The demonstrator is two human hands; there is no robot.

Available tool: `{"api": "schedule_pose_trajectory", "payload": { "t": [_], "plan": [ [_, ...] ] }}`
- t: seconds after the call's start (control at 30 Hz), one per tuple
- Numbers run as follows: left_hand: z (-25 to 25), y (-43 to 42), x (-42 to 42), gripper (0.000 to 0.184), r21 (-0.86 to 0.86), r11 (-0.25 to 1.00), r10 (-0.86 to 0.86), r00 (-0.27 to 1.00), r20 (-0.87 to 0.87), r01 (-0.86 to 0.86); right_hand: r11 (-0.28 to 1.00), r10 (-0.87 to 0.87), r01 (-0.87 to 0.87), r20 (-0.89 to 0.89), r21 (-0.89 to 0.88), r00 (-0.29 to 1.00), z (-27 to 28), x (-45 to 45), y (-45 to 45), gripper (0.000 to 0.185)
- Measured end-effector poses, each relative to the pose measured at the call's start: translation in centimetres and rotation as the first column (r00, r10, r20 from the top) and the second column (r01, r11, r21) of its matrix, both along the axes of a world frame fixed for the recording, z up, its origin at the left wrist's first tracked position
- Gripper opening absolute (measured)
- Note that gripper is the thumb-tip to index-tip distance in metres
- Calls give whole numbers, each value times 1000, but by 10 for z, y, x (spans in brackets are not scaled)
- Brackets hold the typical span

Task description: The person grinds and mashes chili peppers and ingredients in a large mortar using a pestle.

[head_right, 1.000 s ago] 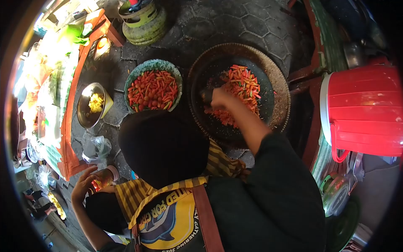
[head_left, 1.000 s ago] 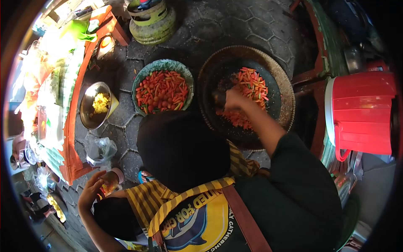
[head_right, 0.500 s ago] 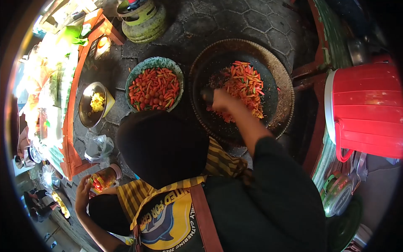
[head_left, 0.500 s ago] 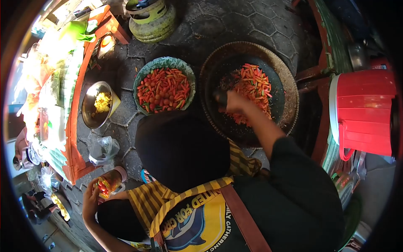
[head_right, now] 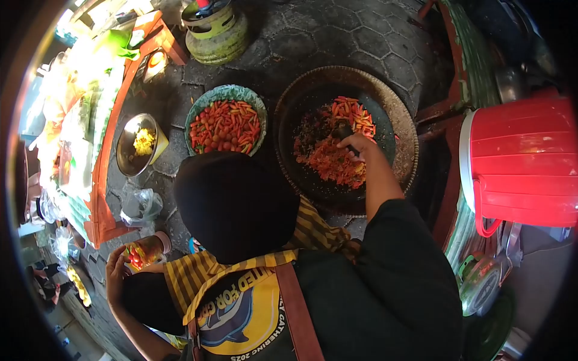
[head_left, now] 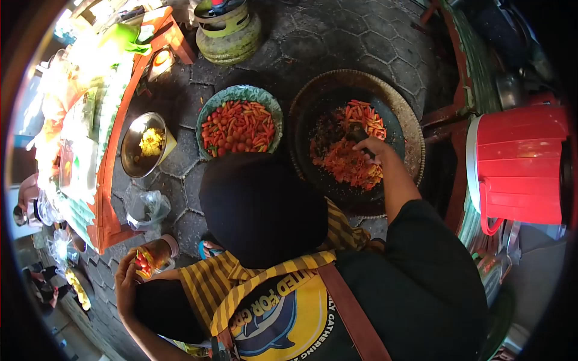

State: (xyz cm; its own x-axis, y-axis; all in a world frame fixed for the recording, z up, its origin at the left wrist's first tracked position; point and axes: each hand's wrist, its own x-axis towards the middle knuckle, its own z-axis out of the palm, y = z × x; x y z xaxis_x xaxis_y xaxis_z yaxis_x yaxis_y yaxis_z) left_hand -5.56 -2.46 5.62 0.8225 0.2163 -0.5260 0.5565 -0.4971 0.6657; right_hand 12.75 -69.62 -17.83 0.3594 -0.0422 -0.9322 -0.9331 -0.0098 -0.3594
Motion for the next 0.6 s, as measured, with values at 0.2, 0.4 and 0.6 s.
{"api": "schedule_pose_trajectory", "payload": {
  "t": [0.2, 0.4, 0.6],
  "plan": [
    [-7, 3, -3, 31, 98, 992, -75, 996, -49, 79, 969, -44, 10, 134, 249, 990, -26, 3, 45, 13],
    [-2, 3, -17, 27, 162, 986, 35, 999, -1, -34, 957, 231, -191, 172, -219, 958, 10, 27, 23, 10],
    [-8, 1, -15, 24, 220, 972, -78, 996, -33, 84, 963, 80, -78, -3, -259, 997, -9, -3, 28, 8]
  ]
}}
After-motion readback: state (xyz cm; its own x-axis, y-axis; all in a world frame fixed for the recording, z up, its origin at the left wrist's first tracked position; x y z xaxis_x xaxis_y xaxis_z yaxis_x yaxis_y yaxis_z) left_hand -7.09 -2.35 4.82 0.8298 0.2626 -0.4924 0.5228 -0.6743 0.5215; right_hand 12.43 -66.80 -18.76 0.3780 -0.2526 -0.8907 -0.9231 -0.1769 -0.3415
